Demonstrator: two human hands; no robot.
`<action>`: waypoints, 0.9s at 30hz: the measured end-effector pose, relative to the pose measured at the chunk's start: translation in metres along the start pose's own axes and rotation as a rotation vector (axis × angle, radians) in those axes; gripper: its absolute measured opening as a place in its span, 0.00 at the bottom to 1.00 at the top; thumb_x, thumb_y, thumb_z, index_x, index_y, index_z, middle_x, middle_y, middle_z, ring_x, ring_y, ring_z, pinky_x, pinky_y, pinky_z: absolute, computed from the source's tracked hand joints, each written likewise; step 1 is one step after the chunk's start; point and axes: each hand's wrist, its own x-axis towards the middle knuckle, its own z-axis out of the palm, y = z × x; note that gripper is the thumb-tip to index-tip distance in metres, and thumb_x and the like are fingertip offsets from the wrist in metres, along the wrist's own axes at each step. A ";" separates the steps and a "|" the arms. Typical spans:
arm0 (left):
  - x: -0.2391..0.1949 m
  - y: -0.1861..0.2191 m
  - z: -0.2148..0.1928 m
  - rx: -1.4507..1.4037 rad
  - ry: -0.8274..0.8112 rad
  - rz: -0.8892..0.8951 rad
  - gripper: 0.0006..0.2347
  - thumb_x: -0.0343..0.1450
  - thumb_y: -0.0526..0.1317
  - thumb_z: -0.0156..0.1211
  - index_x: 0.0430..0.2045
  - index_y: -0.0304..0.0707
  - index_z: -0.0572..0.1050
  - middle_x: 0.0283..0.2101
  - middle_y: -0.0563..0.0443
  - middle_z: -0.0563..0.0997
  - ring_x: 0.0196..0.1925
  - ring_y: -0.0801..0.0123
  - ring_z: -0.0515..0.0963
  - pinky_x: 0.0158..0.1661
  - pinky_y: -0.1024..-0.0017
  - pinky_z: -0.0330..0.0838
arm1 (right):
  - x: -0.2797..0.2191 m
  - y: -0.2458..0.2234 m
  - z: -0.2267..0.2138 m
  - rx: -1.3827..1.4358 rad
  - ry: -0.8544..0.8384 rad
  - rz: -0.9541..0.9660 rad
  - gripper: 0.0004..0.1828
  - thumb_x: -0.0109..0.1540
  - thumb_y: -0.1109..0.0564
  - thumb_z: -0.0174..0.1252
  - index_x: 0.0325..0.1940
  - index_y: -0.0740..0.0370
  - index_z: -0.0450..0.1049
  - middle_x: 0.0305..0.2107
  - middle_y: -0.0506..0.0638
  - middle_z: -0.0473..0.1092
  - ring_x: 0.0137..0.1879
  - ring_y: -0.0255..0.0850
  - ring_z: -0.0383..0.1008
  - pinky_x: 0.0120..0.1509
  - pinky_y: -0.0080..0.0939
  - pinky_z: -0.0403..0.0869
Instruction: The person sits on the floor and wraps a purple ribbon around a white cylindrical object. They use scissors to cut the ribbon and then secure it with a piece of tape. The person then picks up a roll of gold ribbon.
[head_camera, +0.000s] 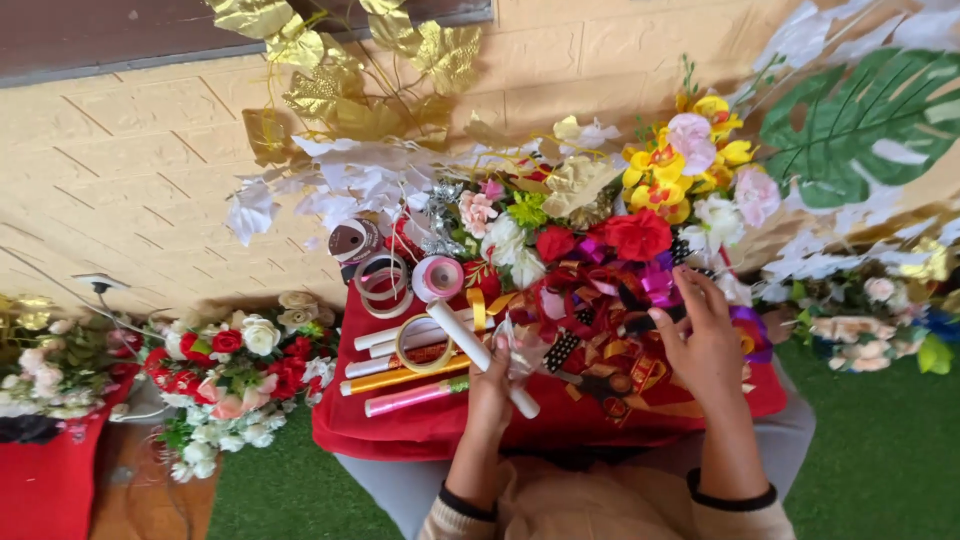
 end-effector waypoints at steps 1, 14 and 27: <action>-0.004 0.000 -0.001 0.018 0.003 -0.012 0.14 0.78 0.46 0.55 0.38 0.29 0.74 0.18 0.55 0.70 0.12 0.79 0.66 0.17 0.79 0.64 | -0.012 0.002 0.009 0.007 -0.004 0.019 0.29 0.68 0.50 0.61 0.71 0.65 0.70 0.60 0.69 0.67 0.37 0.59 0.80 0.38 0.53 0.79; -0.014 0.010 0.020 -0.287 -0.058 -0.118 0.10 0.79 0.41 0.52 0.35 0.30 0.73 0.16 0.53 0.63 0.11 0.77 0.60 0.16 0.75 0.60 | -0.055 -0.018 0.086 0.121 -0.224 -0.390 0.11 0.60 0.48 0.66 0.46 0.42 0.77 0.43 0.39 0.72 0.40 0.43 0.81 0.38 0.39 0.82; 0.008 0.007 -0.012 -0.320 0.208 0.105 0.06 0.78 0.41 0.54 0.39 0.37 0.72 0.17 0.53 0.62 0.10 0.75 0.58 0.14 0.77 0.61 | -0.043 0.010 0.074 0.453 0.035 -0.148 0.02 0.62 0.58 0.66 0.35 0.53 0.79 0.25 0.44 0.73 0.26 0.39 0.68 0.28 0.36 0.67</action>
